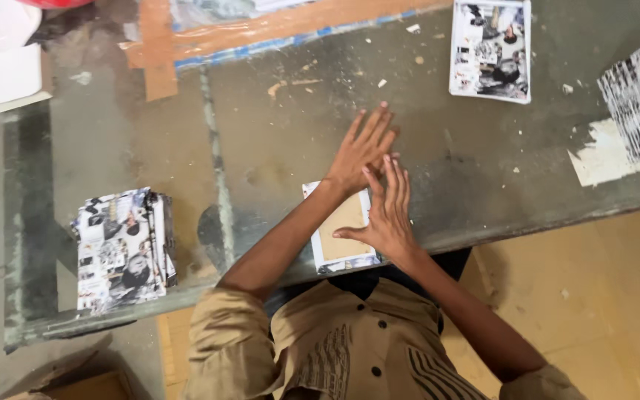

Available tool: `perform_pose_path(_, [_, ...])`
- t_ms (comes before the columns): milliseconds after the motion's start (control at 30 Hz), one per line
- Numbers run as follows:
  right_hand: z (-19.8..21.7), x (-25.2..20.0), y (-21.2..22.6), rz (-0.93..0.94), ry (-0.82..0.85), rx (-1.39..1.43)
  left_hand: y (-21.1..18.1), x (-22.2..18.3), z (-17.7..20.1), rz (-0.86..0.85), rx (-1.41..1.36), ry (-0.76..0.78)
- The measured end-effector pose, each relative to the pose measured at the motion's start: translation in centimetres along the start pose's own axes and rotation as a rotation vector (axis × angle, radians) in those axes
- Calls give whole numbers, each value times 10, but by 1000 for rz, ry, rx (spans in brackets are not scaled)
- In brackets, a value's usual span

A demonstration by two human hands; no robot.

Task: The person mounts printed photos onto cardstock backings by folding the paper edges over the card and pressing them down by hand, repeating this for multiple items and placing the finished pieces in a pile.

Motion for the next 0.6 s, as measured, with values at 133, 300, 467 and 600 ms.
perform_pose_path(133, [13, -21, 25, -125, -12, -48, 2, -7, 32, 85, -96, -63])
perform_pose_path(300, [15, -42, 38, -95, -70, -6, 9, -22, 59, 581, -91, 75])
perform_pose_path(467, [9, -55, 31, -108, -79, 47, 14, -42, 72, 558, -326, 467])
perform_pose_path(600, [2, -78, 22, -71, -181, 103, 39, -44, 103, 369, -589, 461])
Point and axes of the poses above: each hand's wrist, its own x-axis towards the middle knuckle, its own z-axis out of the back of the hand, y = z × x, the point moved 2 cm from there along x, towards the middle knuckle, and after that the axes turned 9 degrees about -y, right-handed, at the moved point
